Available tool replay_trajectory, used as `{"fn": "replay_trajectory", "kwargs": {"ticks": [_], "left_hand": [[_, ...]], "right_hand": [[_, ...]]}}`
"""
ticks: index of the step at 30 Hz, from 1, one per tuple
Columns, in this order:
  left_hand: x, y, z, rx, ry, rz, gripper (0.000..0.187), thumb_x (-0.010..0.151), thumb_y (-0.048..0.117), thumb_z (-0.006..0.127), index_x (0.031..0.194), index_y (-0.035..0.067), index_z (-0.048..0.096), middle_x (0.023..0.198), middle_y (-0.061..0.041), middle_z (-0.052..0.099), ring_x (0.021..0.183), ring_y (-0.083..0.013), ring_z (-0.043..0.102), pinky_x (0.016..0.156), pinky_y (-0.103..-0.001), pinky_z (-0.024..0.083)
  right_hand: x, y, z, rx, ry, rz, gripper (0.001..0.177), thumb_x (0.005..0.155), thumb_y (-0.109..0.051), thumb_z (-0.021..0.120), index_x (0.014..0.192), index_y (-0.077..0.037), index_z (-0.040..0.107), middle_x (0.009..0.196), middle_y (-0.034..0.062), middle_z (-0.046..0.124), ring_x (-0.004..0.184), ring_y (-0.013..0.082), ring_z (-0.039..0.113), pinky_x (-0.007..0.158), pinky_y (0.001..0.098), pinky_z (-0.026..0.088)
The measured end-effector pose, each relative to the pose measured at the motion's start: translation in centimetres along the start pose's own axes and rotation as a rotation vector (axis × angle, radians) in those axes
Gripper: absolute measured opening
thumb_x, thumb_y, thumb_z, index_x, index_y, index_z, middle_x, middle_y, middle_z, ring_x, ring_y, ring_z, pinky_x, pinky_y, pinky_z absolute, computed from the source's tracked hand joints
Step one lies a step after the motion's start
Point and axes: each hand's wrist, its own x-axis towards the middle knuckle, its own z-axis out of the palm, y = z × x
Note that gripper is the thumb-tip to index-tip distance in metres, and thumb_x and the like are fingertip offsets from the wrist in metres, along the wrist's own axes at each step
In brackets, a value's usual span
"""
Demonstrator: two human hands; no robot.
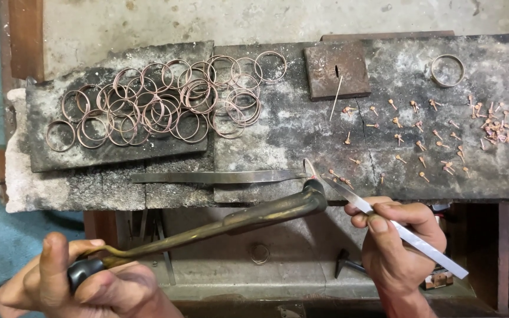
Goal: Soldering small metal components onto rings using a blowtorch and tweezers at a jeweler's workbench.
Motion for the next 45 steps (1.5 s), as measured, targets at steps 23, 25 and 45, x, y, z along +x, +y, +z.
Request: {"fn": "replay_trajectory", "kwargs": {"ticks": [23,25,45], "left_hand": [[-0.2,0.5,-0.8,0.014,-0.071,-0.054,0.048,0.117,0.035,0.032,0.129,-0.001,0.062,0.081,-0.007,0.063,0.085,-0.0299,0.045,0.081,-0.038,0.037],[-0.2,0.4,-0.8,-0.002,-0.074,-0.033,0.046,0.116,0.034,0.035,0.125,-0.001,0.062,0.087,-0.008,0.066,0.083,-0.0293,0.045,0.078,-0.038,0.037],[0.1,0.6,0.1,-0.016,0.001,-0.037,0.052,0.115,0.036,0.034,0.125,-0.007,0.063,0.068,-0.007,0.054,0.08,-0.0284,0.044,0.076,-0.037,0.036]], "right_hand": [[0.0,0.1,0.0,-0.007,0.006,-0.004,0.015,0.093,-0.009,0.074,0.105,-0.006,0.065,0.088,0.0256,0.069,0.082,0.0307,0.075,0.073,0.0297,0.065],[-0.1,0.2,-0.1,-0.01,0.009,-0.008,0.015,0.092,-0.009,0.074,0.105,-0.006,0.065,0.087,0.0244,0.069,0.082,0.0311,0.075,0.073,0.0305,0.065],[-0.1,0.1,-0.1,-0.011,0.003,-0.007,0.015,0.093,-0.01,0.073,0.106,-0.007,0.065,0.09,0.0274,0.069,0.083,0.031,0.075,0.072,0.0287,0.064]]}}
